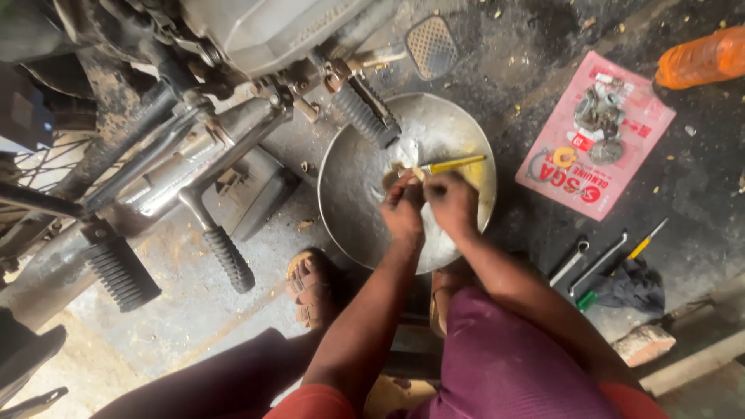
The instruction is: Cleaning a motorcycle carburetor using fuel and a brush in a bowl.
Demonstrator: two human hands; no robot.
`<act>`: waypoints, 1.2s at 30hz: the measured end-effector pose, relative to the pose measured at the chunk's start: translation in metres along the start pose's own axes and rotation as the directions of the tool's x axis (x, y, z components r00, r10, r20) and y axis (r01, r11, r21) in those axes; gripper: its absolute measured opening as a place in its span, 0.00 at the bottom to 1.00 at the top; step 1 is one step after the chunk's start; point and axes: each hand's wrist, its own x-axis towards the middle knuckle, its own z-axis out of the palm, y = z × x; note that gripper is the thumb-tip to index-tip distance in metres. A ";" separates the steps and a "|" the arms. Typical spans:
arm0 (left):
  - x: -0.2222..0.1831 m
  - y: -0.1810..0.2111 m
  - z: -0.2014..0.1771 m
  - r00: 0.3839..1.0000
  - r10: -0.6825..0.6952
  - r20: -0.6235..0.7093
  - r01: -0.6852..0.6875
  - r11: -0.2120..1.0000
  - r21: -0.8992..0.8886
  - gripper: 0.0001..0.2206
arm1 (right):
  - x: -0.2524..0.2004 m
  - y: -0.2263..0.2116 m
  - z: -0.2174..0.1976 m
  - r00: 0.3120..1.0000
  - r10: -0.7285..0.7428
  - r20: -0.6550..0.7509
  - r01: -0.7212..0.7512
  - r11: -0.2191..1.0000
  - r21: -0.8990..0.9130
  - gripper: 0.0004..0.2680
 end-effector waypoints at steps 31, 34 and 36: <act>0.011 -0.003 -0.009 0.989 -0.148 0.026 0.150 0.975 -0.162 0.09 | -0.003 -0.003 -0.002 0.998 -0.034 0.051 0.039 0.995 -0.089 0.04; 0.016 -0.011 -0.006 0.989 -0.146 0.037 0.150 0.980 -0.133 0.09 | 0.009 0.005 0.000 0.999 -0.041 0.021 0.042 0.999 -0.016 0.04; 0.002 -0.013 -0.016 0.982 -0.186 -0.009 0.185 0.981 -0.056 0.10 | -0.007 0.011 0.002 1.000 -0.015 0.012 0.014 0.999 0.051 0.04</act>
